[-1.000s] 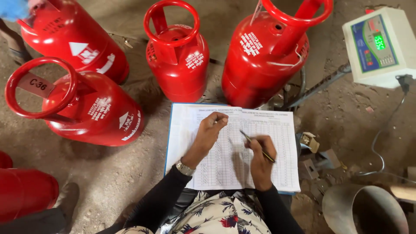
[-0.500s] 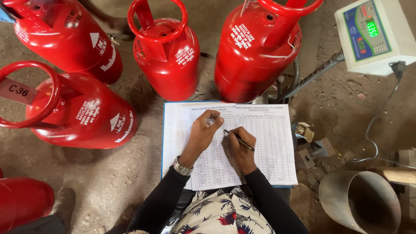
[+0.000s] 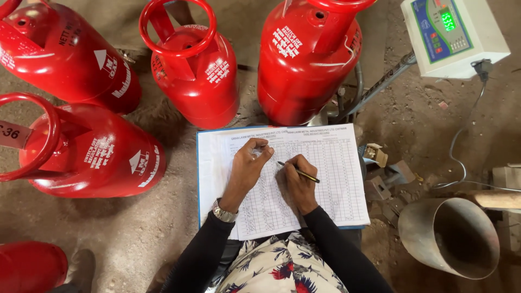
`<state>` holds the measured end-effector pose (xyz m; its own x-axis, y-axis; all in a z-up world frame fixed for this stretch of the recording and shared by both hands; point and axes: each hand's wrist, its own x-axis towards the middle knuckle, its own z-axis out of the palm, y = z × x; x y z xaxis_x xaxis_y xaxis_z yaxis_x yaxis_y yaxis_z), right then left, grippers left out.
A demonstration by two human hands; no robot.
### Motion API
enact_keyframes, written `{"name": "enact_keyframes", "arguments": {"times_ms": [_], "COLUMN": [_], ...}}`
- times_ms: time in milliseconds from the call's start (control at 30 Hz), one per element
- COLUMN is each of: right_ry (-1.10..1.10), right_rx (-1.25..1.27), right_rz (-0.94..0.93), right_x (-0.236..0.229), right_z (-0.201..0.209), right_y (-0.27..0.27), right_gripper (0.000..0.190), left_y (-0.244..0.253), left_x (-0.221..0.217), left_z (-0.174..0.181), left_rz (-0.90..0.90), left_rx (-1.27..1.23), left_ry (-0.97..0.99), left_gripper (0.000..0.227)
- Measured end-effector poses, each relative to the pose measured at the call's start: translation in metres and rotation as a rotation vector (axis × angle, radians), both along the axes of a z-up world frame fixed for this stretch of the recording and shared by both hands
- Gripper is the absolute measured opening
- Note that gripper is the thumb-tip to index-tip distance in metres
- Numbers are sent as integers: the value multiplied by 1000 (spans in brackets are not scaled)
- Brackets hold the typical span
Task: The recorder is weighing red gas cylinders on a digital scale and recording the weights on a log sheet.
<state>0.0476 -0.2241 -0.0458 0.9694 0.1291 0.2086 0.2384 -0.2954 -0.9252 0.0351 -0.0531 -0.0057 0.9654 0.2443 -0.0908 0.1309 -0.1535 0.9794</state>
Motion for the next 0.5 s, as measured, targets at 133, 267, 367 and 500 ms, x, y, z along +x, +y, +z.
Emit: {"name": "enact_keyframes", "arguments": {"times_ms": [133, 267, 367, 500], "right_ry": [-19, -55, -55, -256], "right_rx": [37, -20, -44, -125], "right_rz": [7, -20, -62, 48], "right_x": [2, 1, -2, -15], "right_z": [2, 0, 6, 37], "right_y": [1, 3, 4, -11], "right_gripper": [13, 11, 9, 10], "left_y": [-1, -1, -3, -1], "left_x": [0, 0, 0, -1], "left_z": [21, 8, 8, 5], "left_rz": [-5, -28, -19, -38], "left_rx": [-91, -63, -101, -41], "left_ry": [112, 56, 94, 132], "left_gripper": [40, 37, 38, 37]}}
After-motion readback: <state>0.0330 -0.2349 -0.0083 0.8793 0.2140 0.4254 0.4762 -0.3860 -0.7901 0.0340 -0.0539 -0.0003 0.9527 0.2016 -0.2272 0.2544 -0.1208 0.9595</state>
